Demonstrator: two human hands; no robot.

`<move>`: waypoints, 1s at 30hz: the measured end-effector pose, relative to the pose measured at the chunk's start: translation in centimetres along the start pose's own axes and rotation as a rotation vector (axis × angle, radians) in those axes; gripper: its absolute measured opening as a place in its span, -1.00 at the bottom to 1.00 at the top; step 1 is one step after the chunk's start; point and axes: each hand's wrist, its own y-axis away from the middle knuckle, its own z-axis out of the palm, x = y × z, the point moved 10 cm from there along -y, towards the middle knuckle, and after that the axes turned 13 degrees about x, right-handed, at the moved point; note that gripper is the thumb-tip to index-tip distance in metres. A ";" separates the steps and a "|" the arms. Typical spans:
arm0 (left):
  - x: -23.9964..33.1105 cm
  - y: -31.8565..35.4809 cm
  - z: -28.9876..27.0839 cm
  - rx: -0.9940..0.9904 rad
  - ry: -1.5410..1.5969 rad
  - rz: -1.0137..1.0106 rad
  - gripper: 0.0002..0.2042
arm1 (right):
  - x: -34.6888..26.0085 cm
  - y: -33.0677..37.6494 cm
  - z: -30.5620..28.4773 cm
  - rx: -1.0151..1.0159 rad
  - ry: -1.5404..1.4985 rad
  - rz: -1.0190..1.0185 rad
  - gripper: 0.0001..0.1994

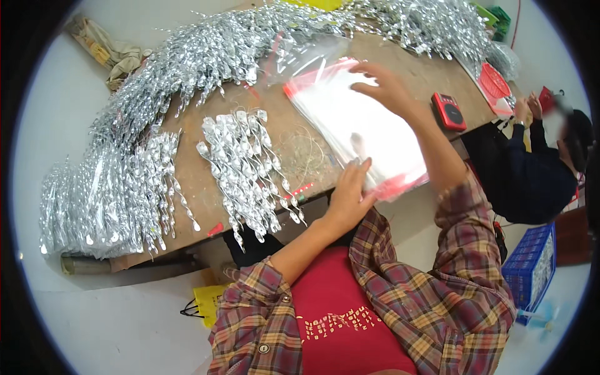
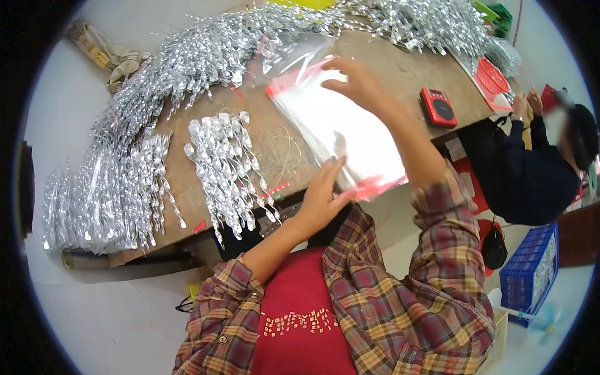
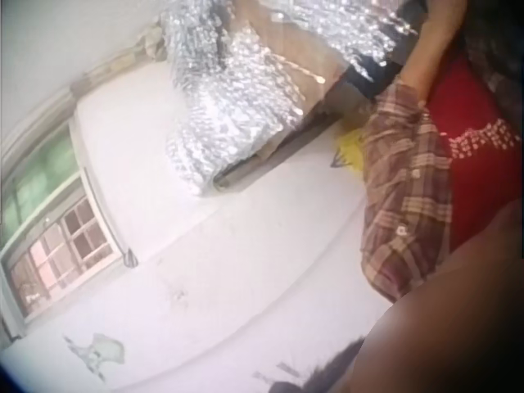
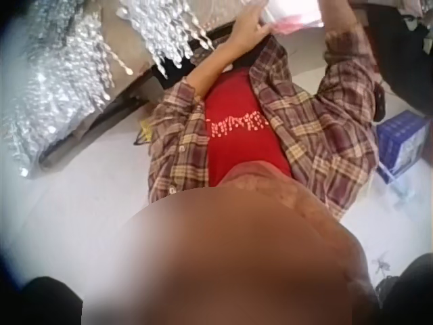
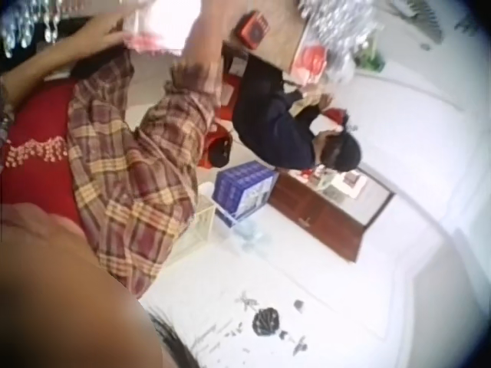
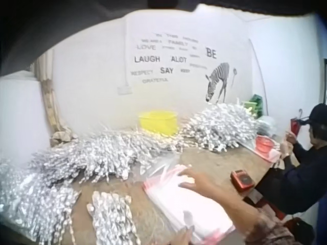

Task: Packaging silver fringe decorations into plastic bags.

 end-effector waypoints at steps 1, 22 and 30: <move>-0.3 -0.5 0.8 0.018 0.029 0.037 -0.34 | 1.0 -1.8 2.9 0.020 0.056 -0.164 -0.53; 0.7 -3.6 -1.9 -0.043 -0.112 -0.039 -0.22 | 0.9 -3.6 -11.6 0.678 -0.930 0.175 -0.80; -5.7 0.9 -13.7 0.189 0.409 -0.692 -0.73 | -4.2 1.3 -11.0 0.402 -1.231 0.231 -0.79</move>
